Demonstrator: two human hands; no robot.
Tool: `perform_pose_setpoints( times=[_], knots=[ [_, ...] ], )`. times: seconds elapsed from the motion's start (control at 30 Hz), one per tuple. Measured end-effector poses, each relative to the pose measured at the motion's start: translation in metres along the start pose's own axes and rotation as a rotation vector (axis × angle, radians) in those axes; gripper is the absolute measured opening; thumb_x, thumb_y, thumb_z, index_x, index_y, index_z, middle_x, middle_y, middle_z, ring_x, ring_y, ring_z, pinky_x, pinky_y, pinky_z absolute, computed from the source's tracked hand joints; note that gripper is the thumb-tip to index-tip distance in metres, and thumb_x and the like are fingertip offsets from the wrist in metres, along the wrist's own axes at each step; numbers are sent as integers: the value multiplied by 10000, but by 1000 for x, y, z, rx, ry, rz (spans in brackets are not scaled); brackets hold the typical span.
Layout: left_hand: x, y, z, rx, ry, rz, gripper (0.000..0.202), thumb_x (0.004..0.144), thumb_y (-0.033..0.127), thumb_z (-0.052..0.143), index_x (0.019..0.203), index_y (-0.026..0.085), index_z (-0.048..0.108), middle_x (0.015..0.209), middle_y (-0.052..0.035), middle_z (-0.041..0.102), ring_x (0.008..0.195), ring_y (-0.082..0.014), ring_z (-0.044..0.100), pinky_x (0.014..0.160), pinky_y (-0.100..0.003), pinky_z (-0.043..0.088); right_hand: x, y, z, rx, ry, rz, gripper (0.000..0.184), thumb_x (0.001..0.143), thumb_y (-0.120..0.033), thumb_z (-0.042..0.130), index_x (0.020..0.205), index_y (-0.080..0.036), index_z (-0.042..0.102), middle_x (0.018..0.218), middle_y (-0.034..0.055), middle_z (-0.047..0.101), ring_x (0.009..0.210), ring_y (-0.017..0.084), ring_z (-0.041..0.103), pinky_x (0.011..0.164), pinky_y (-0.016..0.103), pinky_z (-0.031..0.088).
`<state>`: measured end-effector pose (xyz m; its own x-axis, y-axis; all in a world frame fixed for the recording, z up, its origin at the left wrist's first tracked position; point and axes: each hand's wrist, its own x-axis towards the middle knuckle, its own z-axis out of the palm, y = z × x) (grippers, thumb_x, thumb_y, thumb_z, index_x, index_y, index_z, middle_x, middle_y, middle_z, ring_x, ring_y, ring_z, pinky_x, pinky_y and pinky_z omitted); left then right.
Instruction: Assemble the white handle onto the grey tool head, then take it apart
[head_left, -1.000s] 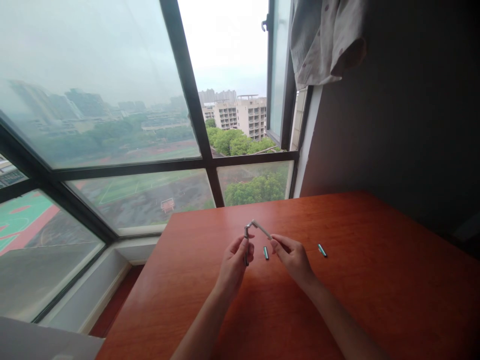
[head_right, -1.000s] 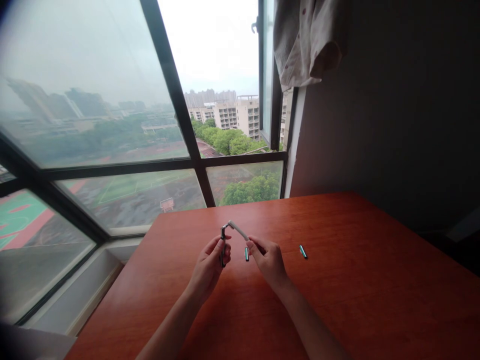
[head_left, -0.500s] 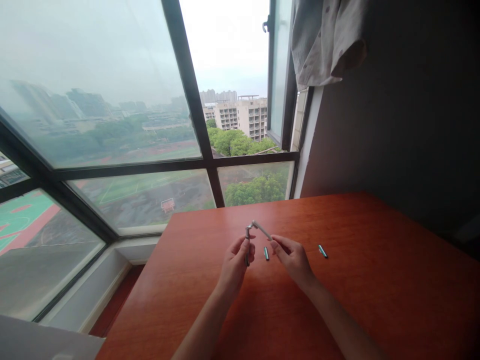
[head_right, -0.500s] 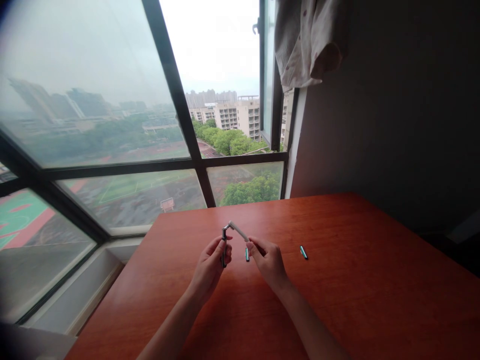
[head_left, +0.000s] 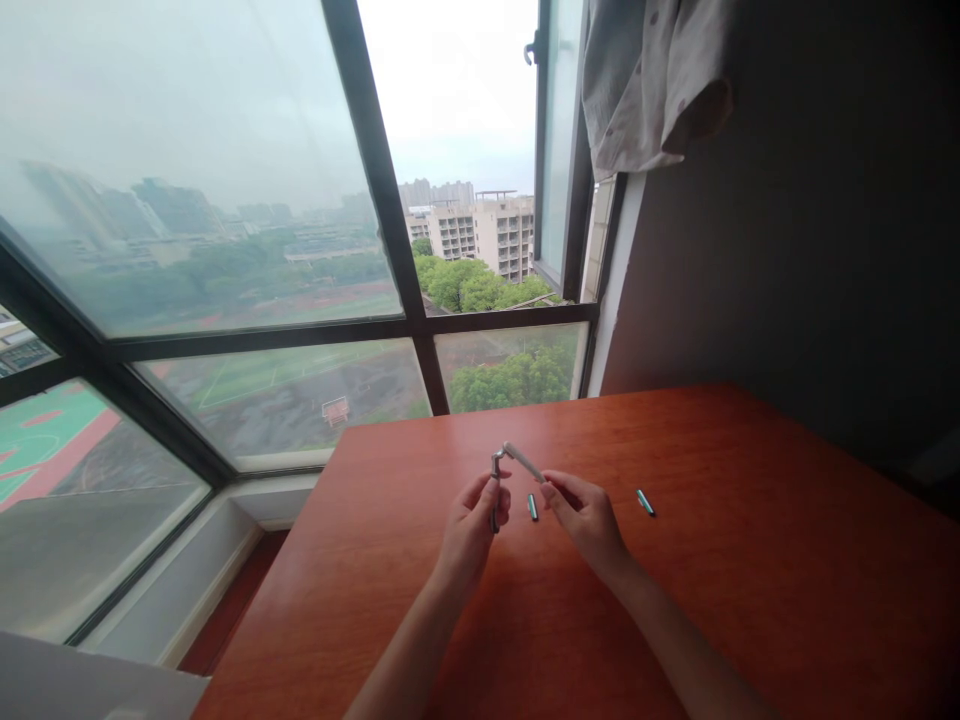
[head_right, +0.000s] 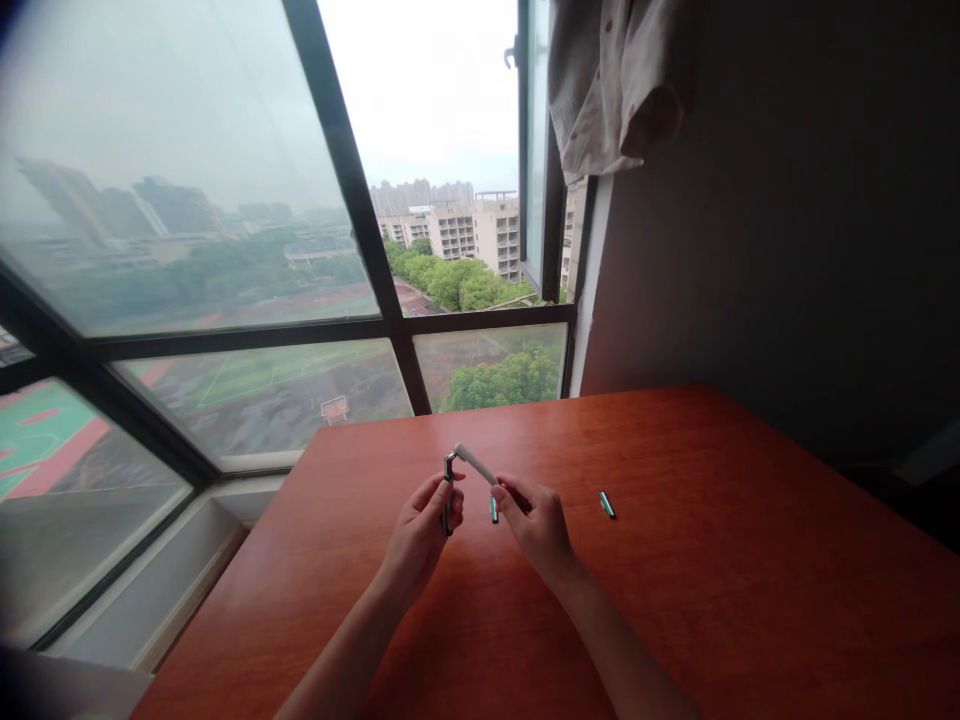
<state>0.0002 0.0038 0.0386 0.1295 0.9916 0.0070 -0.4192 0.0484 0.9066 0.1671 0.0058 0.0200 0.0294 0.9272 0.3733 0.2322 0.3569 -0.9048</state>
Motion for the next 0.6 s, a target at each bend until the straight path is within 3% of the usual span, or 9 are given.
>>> perform_pose_setpoints(
  times=[0.6],
  knots=[
    [0,1,0,7,12,-10,358,776,453,661,981,160,641,643,10,504,556,-88,396,553,-229,298,0,1,-1,-17,-10,3,370,857,-451,542,924,-133,719,654,42,651,547,142,565,510,222,452]
  ],
)
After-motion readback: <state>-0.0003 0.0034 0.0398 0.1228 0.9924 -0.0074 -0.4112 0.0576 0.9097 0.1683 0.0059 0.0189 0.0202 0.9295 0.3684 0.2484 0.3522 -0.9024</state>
